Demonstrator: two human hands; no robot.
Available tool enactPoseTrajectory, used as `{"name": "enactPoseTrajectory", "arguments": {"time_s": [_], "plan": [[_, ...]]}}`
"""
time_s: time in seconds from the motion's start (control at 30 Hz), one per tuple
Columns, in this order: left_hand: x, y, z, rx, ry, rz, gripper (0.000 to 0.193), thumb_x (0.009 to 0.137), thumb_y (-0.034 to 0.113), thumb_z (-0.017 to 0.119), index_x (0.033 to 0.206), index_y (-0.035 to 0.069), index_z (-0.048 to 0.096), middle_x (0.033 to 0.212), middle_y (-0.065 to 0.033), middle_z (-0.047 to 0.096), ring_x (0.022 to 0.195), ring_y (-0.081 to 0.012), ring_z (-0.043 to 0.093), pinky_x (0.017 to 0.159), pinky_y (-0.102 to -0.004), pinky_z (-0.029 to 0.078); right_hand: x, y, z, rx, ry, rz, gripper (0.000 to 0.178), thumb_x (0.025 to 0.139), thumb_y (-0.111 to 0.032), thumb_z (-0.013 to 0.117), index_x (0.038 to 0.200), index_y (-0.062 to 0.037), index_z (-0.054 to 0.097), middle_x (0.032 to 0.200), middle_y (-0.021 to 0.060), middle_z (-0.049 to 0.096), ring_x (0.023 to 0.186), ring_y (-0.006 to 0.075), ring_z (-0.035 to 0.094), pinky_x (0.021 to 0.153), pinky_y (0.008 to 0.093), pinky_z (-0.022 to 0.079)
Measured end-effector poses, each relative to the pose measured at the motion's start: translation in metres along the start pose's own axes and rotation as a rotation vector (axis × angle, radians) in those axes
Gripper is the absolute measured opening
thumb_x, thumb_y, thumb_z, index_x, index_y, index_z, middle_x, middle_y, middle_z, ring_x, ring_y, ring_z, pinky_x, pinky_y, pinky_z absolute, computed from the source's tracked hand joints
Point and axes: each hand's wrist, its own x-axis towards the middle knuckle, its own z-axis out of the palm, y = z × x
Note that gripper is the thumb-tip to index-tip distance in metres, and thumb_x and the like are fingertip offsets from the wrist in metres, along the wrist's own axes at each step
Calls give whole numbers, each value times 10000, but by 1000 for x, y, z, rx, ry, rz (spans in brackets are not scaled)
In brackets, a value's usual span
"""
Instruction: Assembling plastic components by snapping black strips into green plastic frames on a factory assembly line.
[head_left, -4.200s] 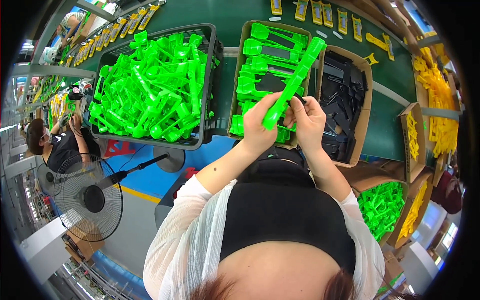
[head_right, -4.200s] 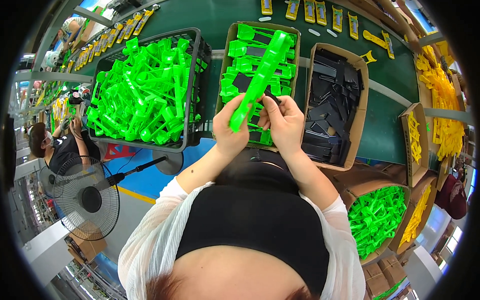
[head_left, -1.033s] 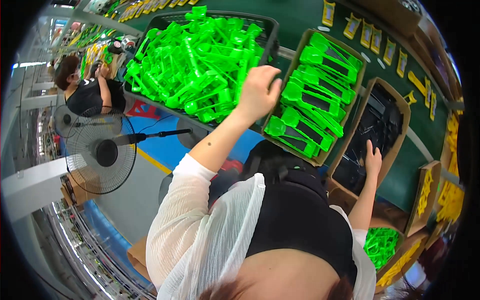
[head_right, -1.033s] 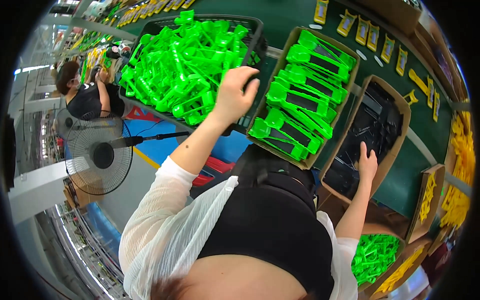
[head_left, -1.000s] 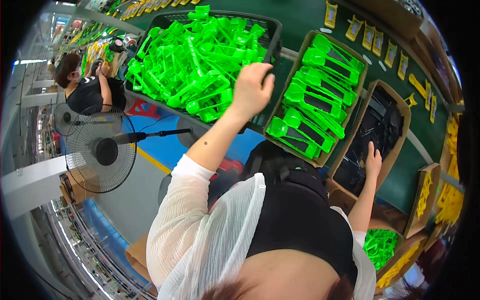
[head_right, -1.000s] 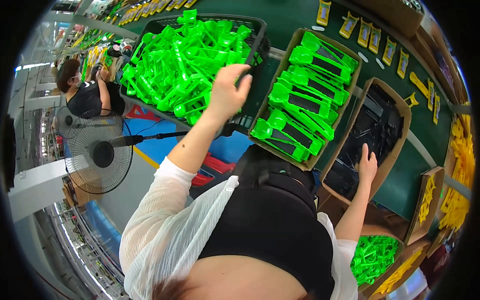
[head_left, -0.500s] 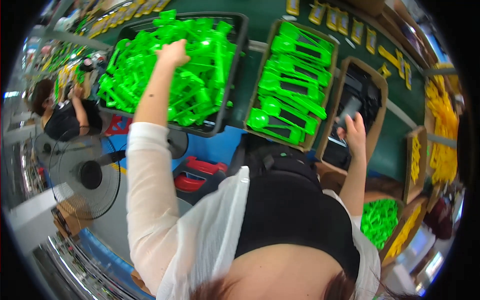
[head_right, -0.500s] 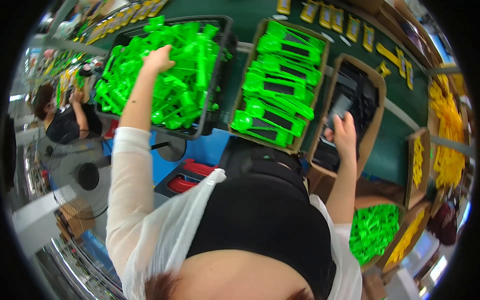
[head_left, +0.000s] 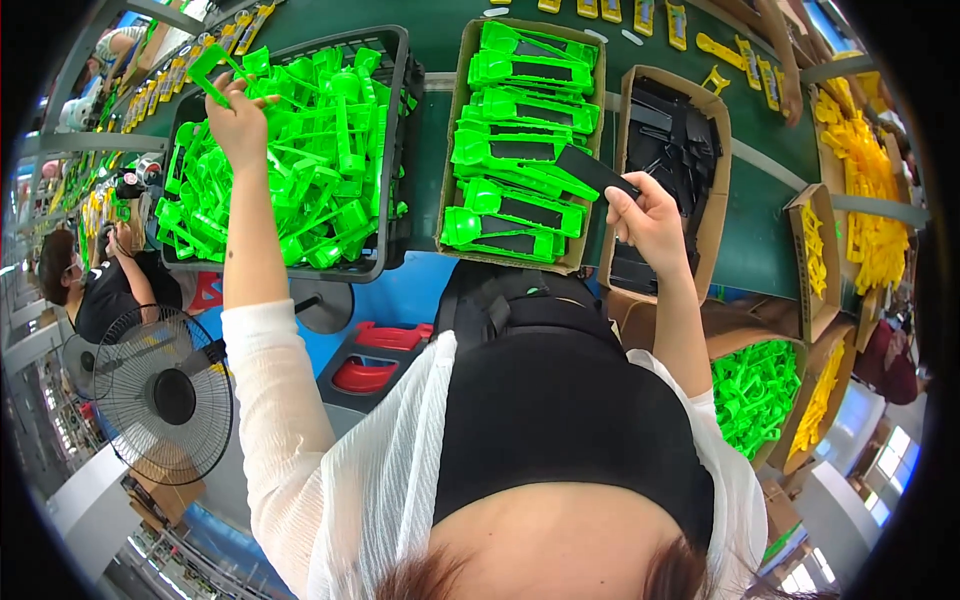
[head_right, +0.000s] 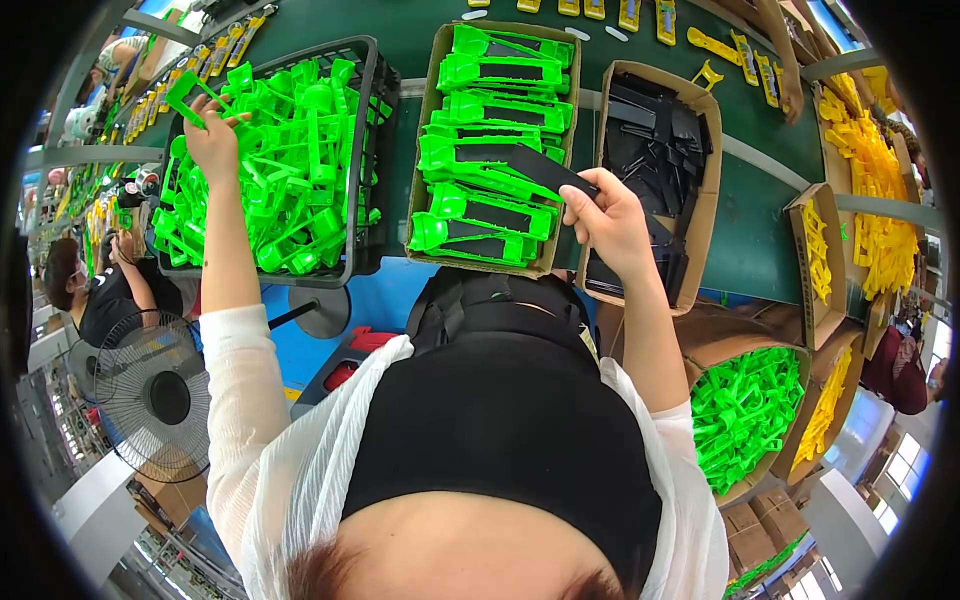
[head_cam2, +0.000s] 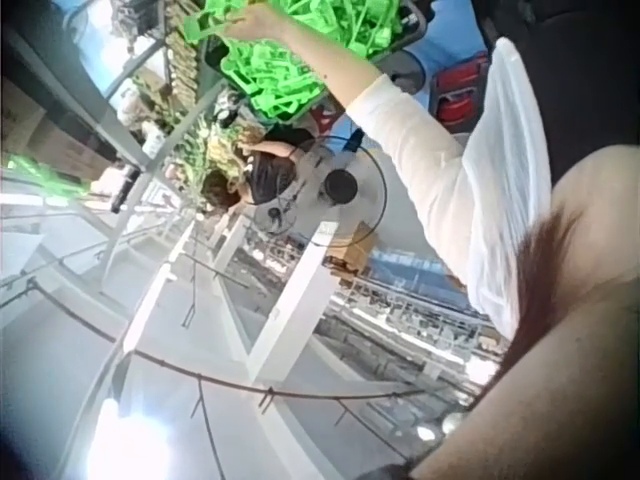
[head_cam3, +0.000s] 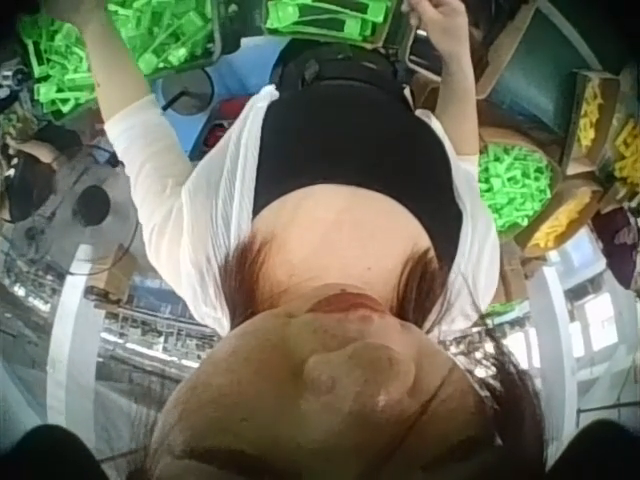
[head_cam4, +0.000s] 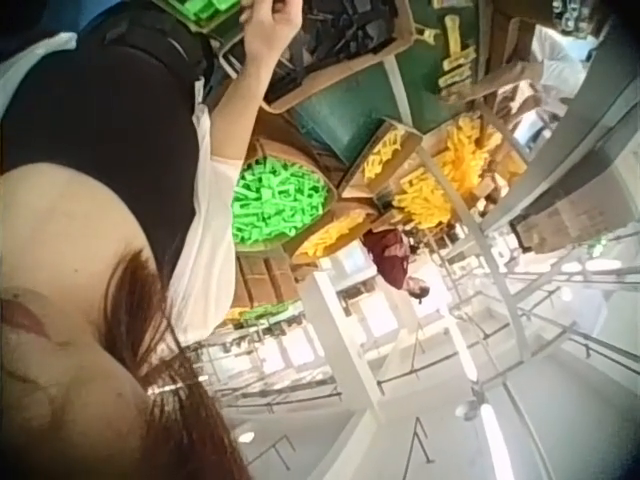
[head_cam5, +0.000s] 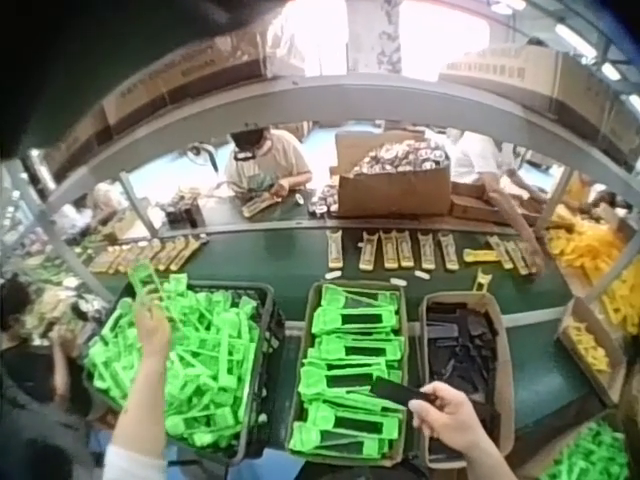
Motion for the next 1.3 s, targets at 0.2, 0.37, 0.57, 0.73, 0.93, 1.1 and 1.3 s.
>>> {"name": "enactPoseTrajectory", "arguments": {"time_s": [0.2,0.37,0.57,0.73,0.93,1.1,1.3], "plan": [[-105,46,59,-495,-844,-1063,422,834,136,485,1223,26,362,1051,-190,577,638,-186,586,540,-316,496,0,-9,14,89,-18,-59,167,834,-148,590,772,-38,482,593,22,562,430,32,470,361,152,319],[-177,60,102,-328,-997,-611,545,760,-40,440,1285,94,385,1066,-106,514,747,-145,597,665,-257,484,0,-10,30,143,8,-32,178,835,-155,591,778,-35,473,592,30,567,420,38,472,353,157,319],[-205,84,118,-170,-804,-155,333,808,124,597,1133,71,553,968,-77,514,749,-132,507,681,-251,428,-4,-4,41,196,12,-4,195,843,-177,584,783,-41,459,592,41,570,409,46,475,351,159,319],[-228,91,125,19,-481,114,315,794,61,598,1107,80,572,1051,-147,451,851,-189,516,695,-270,433,-9,-7,59,243,84,-44,197,851,-184,572,779,-45,453,598,48,578,412,53,487,344,163,328],[-227,91,112,-114,-580,-45,380,770,-55,484,1139,24,522,1154,-161,392,846,-177,567,658,-240,451,-6,-3,54,246,96,-53,193,854,-181,567,770,-47,457,608,52,583,418,53,491,346,162,334],[-190,76,96,-820,-871,-1017,715,724,-63,441,1360,15,124,1311,-198,320,978,-325,558,688,-284,521,-8,7,27,267,148,-29,172,859,-175,560,779,-39,494,627,47,584,436,56,504,365,155,347],[-187,48,87,-826,-1165,-1344,537,842,43,494,1313,2,239,1147,-181,503,875,-278,606,584,-263,545,-8,7,7,332,175,-83,178,871,-193,543,804,-29,533,666,47,598,464,61,510,384,151,350]]}}
